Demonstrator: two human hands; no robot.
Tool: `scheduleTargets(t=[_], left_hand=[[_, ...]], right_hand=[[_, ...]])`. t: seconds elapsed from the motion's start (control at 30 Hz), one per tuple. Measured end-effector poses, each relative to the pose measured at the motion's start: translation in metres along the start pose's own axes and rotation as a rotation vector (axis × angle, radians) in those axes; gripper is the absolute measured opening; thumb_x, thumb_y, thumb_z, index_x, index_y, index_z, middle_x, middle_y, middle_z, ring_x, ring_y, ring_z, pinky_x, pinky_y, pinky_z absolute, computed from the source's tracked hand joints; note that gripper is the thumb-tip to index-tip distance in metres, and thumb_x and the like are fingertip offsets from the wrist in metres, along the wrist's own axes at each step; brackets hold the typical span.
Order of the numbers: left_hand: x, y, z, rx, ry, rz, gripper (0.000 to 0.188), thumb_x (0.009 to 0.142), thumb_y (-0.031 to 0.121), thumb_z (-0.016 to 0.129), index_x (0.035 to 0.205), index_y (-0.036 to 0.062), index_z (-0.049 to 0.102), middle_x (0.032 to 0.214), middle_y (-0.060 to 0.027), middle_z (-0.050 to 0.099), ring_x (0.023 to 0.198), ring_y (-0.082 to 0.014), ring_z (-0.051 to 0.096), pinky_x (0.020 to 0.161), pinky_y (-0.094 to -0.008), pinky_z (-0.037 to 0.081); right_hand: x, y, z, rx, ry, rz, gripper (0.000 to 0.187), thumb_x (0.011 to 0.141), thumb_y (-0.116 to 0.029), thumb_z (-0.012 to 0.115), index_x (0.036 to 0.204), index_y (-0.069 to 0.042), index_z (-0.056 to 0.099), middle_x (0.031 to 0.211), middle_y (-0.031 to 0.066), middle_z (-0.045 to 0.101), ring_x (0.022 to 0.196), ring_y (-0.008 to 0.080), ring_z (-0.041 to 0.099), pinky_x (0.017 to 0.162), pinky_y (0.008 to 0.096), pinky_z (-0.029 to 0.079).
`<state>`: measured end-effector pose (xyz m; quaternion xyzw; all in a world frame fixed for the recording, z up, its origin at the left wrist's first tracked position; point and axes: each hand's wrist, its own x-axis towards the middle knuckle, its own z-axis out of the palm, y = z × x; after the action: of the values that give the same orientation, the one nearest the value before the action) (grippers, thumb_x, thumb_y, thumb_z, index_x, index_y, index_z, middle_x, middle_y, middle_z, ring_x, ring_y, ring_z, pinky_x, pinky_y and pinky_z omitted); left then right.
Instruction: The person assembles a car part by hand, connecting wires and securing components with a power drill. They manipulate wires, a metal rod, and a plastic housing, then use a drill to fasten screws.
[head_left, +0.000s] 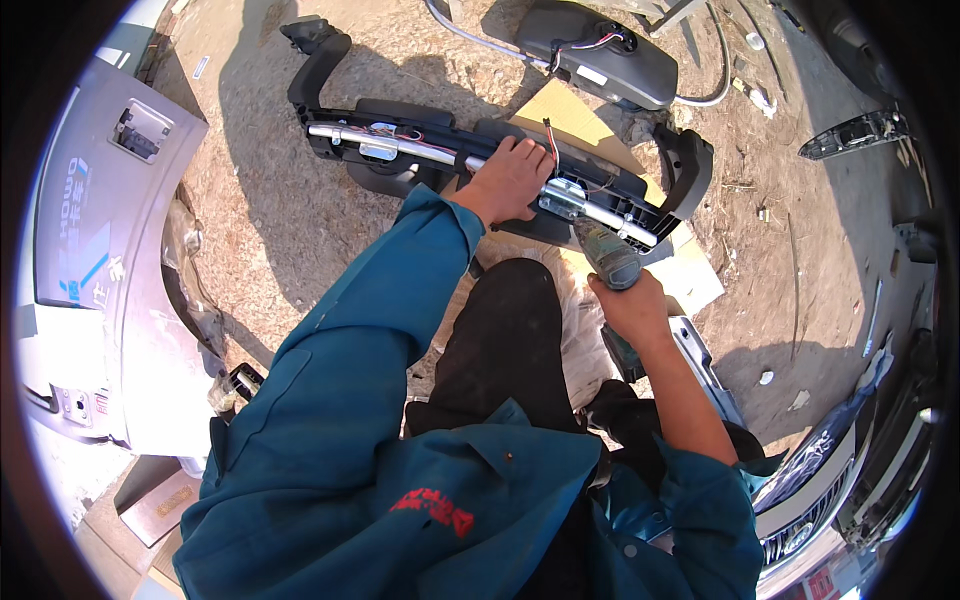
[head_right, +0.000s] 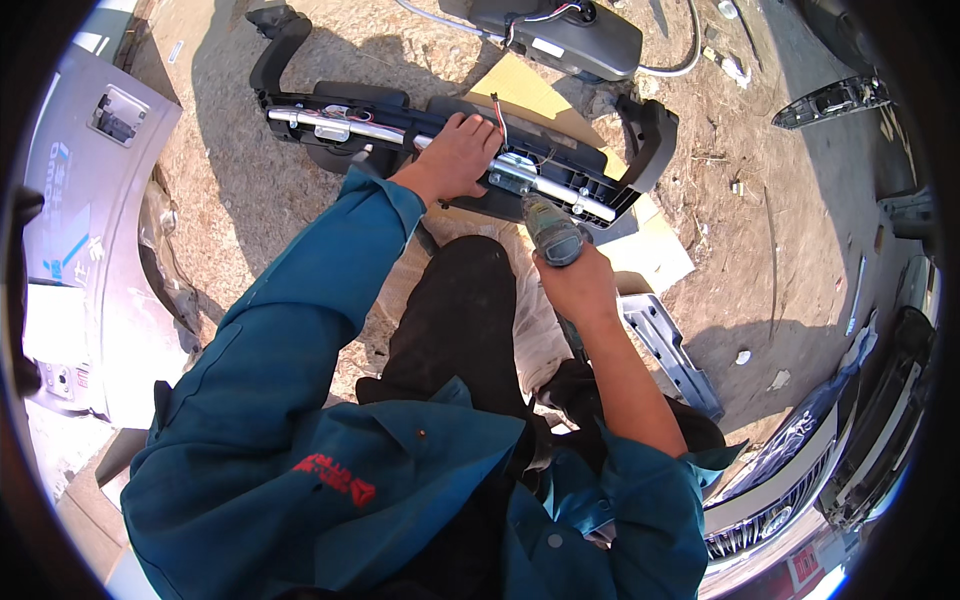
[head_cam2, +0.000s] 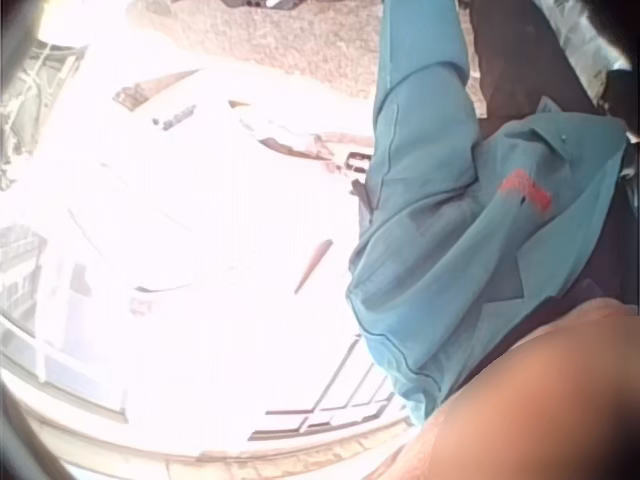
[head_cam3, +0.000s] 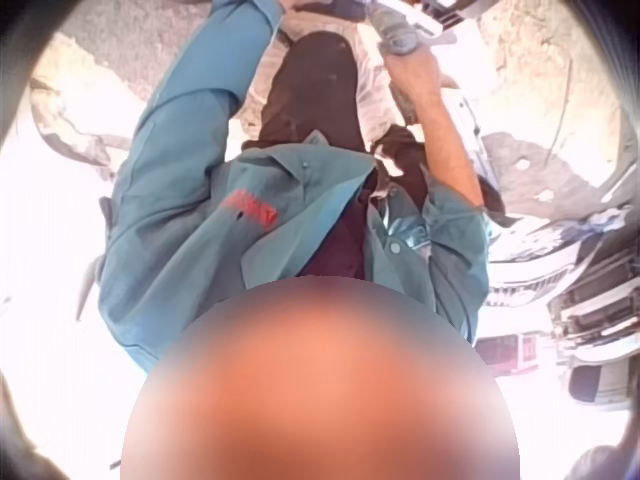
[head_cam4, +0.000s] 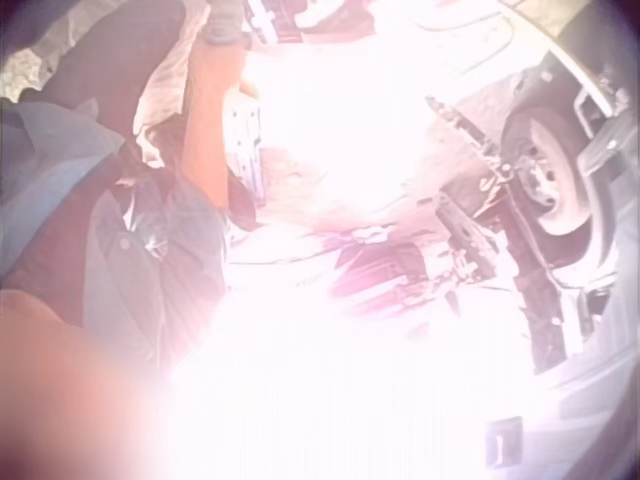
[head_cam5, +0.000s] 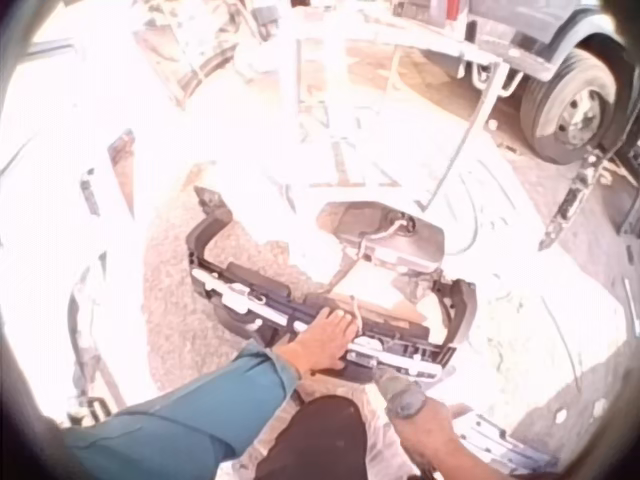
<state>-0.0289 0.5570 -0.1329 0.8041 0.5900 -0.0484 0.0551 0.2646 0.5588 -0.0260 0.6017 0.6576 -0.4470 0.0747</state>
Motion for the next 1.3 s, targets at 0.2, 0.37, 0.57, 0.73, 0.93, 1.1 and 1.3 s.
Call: scheduleTargets(t=[0.2,0.37,0.57,0.73,0.93,1.1,1.3], left_hand=[[-0.002,-0.001,0.004,0.019,0.000,-0.003,0.094,0.068,0.054,0.098,0.138,0.0036,0.061,0.127,-0.0094,0.062,0.125,-0.0291,0.056,0.109,-0.0460,0.044],[-0.002,0.000,0.001,0.025,0.013,0.001,0.093,0.067,0.054,0.098,0.136,0.0037,0.062,0.127,-0.0095,0.062,0.125,-0.0292,0.056,0.108,-0.0457,0.044],[-0.003,0.000,0.001,0.013,0.023,-0.002,0.092,0.067,0.054,0.098,0.136,0.0039,0.062,0.128,-0.0101,0.062,0.126,-0.0295,0.055,0.110,-0.0464,0.044],[-0.003,0.001,0.001,0.031,-0.027,-0.021,0.096,0.068,0.055,0.098,0.139,0.0036,0.061,0.132,-0.0108,0.062,0.130,-0.0307,0.055,0.112,-0.0474,0.043],[0.000,0.003,0.001,0.041,-0.024,-0.020,0.098,0.070,0.056,0.098,0.143,0.0033,0.058,0.135,-0.0111,0.061,0.133,-0.0309,0.054,0.113,-0.0478,0.043],[-0.003,0.002,0.003,0.072,-0.036,-0.024,0.101,0.070,0.057,0.097,0.145,0.0024,0.058,0.135,-0.0114,0.061,0.133,-0.0310,0.054,0.114,-0.0479,0.043],[-0.004,0.002,0.001,0.043,-0.052,-0.022,0.102,0.073,0.057,0.096,0.147,0.0010,0.057,0.138,-0.0134,0.062,0.136,-0.0324,0.053,0.118,-0.0501,0.041]], right_hand=[[0.001,0.001,0.032,0.528,-0.114,0.322,0.043,0.092,-0.040,0.089,0.103,0.000,0.076,0.084,0.0114,0.075,0.069,0.0251,0.075,0.066,0.0411,0.060],[-0.011,-0.022,0.037,0.740,-0.102,0.366,0.030,0.096,-0.031,0.088,0.093,-0.009,0.067,0.071,0.0021,0.062,0.053,0.0168,0.061,0.052,0.0349,0.052],[-0.015,-0.029,0.033,0.578,-0.008,0.305,0.032,0.097,-0.033,0.085,0.097,-0.004,0.070,0.071,0.0053,0.065,0.051,0.0181,0.063,0.051,0.0359,0.053],[-0.014,-0.035,0.032,0.571,0.001,0.359,0.029,0.097,-0.029,0.083,0.097,-0.002,0.072,0.071,0.0060,0.065,0.052,0.0185,0.064,0.051,0.0366,0.052],[-0.009,-0.011,0.037,0.563,-0.020,0.313,0.025,0.095,-0.023,0.084,0.091,-0.003,0.070,0.071,0.0059,0.065,0.052,0.0189,0.064,0.052,0.0369,0.052],[-0.009,-0.018,0.040,0.591,-0.031,0.304,0.025,0.095,-0.022,0.084,0.088,-0.003,0.069,0.071,0.0053,0.064,0.051,0.0188,0.063,0.052,0.0374,0.051],[-0.015,-0.023,0.036,0.466,-0.001,0.266,0.027,0.095,-0.023,0.084,0.086,-0.002,0.069,0.073,0.0056,0.068,0.052,0.0177,0.064,0.052,0.0380,0.051]])
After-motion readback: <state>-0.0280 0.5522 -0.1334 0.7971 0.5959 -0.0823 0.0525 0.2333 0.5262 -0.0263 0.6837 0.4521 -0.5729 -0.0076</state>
